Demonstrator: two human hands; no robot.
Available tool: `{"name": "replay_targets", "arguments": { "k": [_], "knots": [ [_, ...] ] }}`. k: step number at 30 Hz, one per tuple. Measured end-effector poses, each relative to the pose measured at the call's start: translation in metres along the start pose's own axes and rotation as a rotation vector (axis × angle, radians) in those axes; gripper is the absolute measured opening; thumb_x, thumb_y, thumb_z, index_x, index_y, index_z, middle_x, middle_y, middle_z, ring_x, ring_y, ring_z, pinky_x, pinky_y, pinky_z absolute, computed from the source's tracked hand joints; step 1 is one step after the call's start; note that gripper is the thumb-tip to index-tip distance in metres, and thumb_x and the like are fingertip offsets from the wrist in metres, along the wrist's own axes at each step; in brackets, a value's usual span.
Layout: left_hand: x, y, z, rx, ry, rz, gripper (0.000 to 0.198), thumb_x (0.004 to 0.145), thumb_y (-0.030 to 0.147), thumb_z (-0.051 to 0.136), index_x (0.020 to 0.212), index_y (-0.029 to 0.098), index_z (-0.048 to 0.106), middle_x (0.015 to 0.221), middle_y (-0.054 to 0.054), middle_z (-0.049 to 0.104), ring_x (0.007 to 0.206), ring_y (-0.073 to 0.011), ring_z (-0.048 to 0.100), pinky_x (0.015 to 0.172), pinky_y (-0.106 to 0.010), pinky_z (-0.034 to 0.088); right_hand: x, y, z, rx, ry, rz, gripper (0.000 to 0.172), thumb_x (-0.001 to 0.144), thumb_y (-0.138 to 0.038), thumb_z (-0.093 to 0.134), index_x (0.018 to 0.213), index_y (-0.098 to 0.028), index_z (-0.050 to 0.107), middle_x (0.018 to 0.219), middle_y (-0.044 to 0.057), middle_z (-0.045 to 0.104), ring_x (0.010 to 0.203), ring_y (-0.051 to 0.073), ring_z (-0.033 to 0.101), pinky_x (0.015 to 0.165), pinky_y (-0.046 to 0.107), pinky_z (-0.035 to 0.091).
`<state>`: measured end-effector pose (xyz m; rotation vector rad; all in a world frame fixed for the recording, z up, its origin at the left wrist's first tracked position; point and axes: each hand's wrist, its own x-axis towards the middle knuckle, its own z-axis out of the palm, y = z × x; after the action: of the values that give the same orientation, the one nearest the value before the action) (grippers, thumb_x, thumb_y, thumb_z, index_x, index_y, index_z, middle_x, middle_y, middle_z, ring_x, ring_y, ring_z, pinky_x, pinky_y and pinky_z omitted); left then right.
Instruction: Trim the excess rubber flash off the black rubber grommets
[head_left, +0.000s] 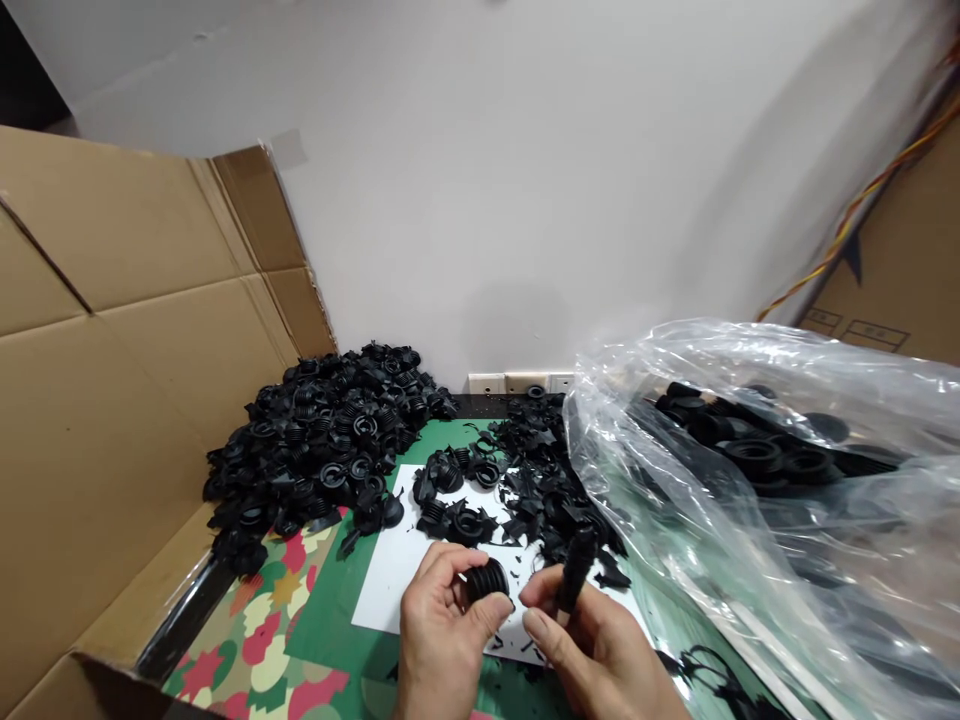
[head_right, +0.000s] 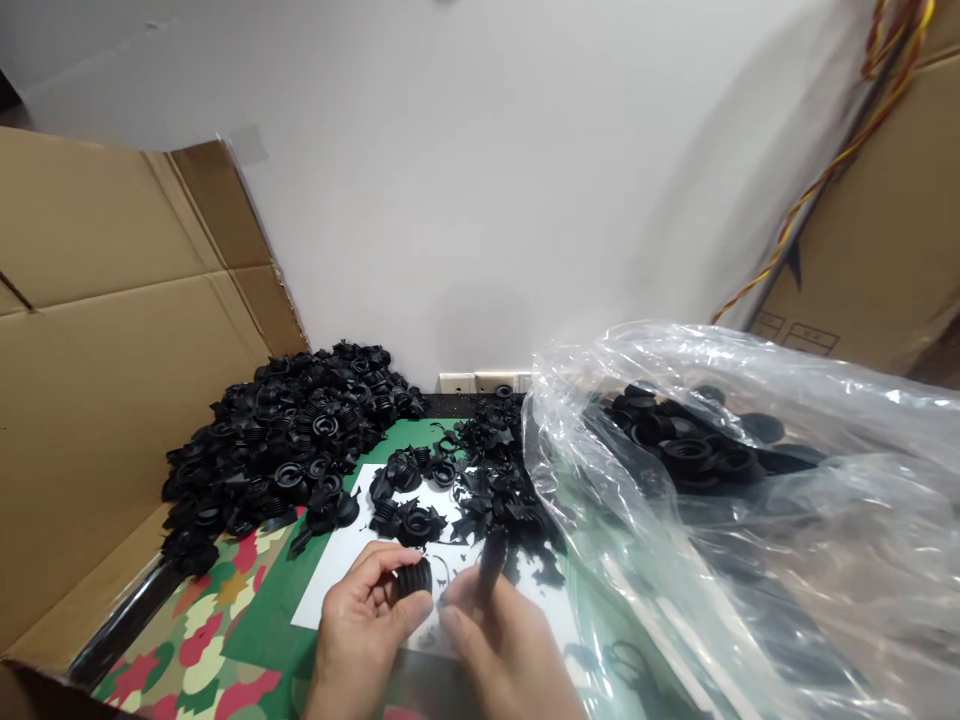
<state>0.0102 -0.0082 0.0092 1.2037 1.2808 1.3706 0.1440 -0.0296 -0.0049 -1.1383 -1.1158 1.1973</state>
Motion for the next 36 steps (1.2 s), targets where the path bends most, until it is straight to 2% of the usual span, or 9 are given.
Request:
{"name": "replay_targets", "arguments": {
  "k": [4, 7, 14, 17, 20, 23, 26, 31, 36],
  "knots": [
    [0.002, 0.005, 0.001, -0.119, -0.045, -0.276, 0.039, 0.054, 0.040, 0.083, 0.078, 0.013, 0.068, 0.042, 0.006, 0.051, 0.036, -0.0060, 0.041, 0.036, -0.015, 0.027, -0.001, 0.003, 0.001, -0.078, -0.013, 0.017, 0.018, 0.071, -0.034, 0.061, 0.079, -0.019, 0.064, 0.065, 0.001, 0.062, 0.061, 0.018, 0.057, 0.055, 0.027, 0.043],
    [0.005, 0.004, 0.001, -0.217, -0.137, -0.388, 0.050, 0.058, 0.059, 0.074, 0.065, 0.011, 0.062, 0.033, 0.005, 0.046, 0.028, -0.0025, 0.032, 0.032, -0.015, 0.011, -0.002, 0.003, 0.002, -0.119, -0.009, -0.003, 0.017, 0.072, -0.033, 0.059, 0.081, -0.020, 0.064, 0.066, 0.001, 0.063, 0.063, 0.020, 0.060, 0.058, 0.029, 0.045],
    [0.004, 0.001, 0.007, -0.380, -0.197, -0.518, 0.053, 0.058, 0.063, 0.072, 0.060, 0.013, 0.055, 0.038, 0.005, 0.046, 0.029, -0.0047, 0.039, 0.029, -0.015, 0.015, -0.002, 0.006, 0.007, -0.290, 0.030, -0.280, 0.012, 0.081, -0.031, 0.054, 0.077, -0.022, 0.062, 0.061, 0.000, 0.060, 0.054, 0.017, 0.055, 0.053, 0.027, 0.042],
    [0.003, 0.003, 0.008, -0.329, -0.162, -0.497, 0.052, 0.063, 0.064, 0.067, 0.061, 0.013, 0.054, 0.042, 0.004, 0.048, 0.028, -0.0051, 0.041, 0.029, -0.016, 0.014, 0.000, 0.007, 0.008, -0.300, 0.050, -0.376, 0.020, 0.085, -0.034, 0.051, 0.072, -0.022, 0.060, 0.060, 0.001, 0.061, 0.052, 0.017, 0.055, 0.052, 0.026, 0.041],
    [0.003, 0.006, 0.003, -0.198, -0.149, -0.399, 0.052, 0.070, 0.063, 0.061, 0.068, 0.011, 0.059, 0.047, 0.002, 0.053, 0.030, -0.0033, 0.038, 0.032, -0.016, 0.014, 0.001, 0.005, 0.008, -0.201, 0.095, -0.241, 0.028, 0.083, -0.044, 0.054, 0.071, -0.020, 0.062, 0.058, 0.001, 0.060, 0.050, 0.016, 0.052, 0.048, 0.025, 0.040],
    [0.002, 0.007, -0.003, -0.078, -0.179, -0.242, 0.042, 0.064, 0.045, 0.076, 0.087, 0.011, 0.065, 0.049, 0.005, 0.051, 0.039, -0.0048, 0.040, 0.039, -0.015, 0.026, 0.001, 0.002, 0.007, -0.089, 0.103, -0.073, 0.035, 0.076, -0.052, 0.061, 0.068, -0.018, 0.062, 0.052, -0.002, 0.054, 0.043, 0.012, 0.043, 0.039, 0.023, 0.032],
    [-0.001, 0.008, -0.004, -0.045, -0.195, -0.121, 0.047, 0.054, 0.021, 0.083, 0.099, 0.018, 0.067, 0.061, 0.006, 0.051, 0.052, -0.0090, 0.045, 0.047, -0.018, 0.037, 0.001, 0.000, 0.007, 0.006, 0.068, 0.013, 0.036, 0.072, -0.053, 0.064, 0.068, -0.017, 0.061, 0.051, -0.004, 0.050, 0.039, 0.009, 0.035, 0.035, 0.021, 0.025],
    [-0.002, 0.011, -0.001, -0.070, -0.227, -0.041, 0.031, 0.055, 0.008, 0.076, 0.083, 0.020, 0.073, 0.076, 0.002, 0.055, 0.059, -0.0110, 0.048, 0.050, -0.020, 0.041, -0.001, -0.005, 0.005, 0.127, -0.047, 0.093, 0.036, 0.069, -0.052, 0.068, 0.069, -0.017, 0.063, 0.049, -0.006, 0.045, 0.037, 0.007, 0.034, 0.034, 0.019, 0.023],
    [0.000, 0.012, -0.005, 0.031, -0.275, 0.025, 0.036, 0.056, 0.001, 0.073, 0.085, 0.023, 0.074, 0.081, 0.001, 0.060, 0.066, -0.0127, 0.052, 0.058, -0.020, 0.042, 0.002, -0.002, 0.001, 0.181, -0.143, 0.123, 0.037, 0.073, -0.053, 0.065, 0.070, -0.016, 0.060, 0.045, -0.008, 0.041, 0.034, 0.005, 0.031, 0.033, 0.019, 0.021]
  ]
}}
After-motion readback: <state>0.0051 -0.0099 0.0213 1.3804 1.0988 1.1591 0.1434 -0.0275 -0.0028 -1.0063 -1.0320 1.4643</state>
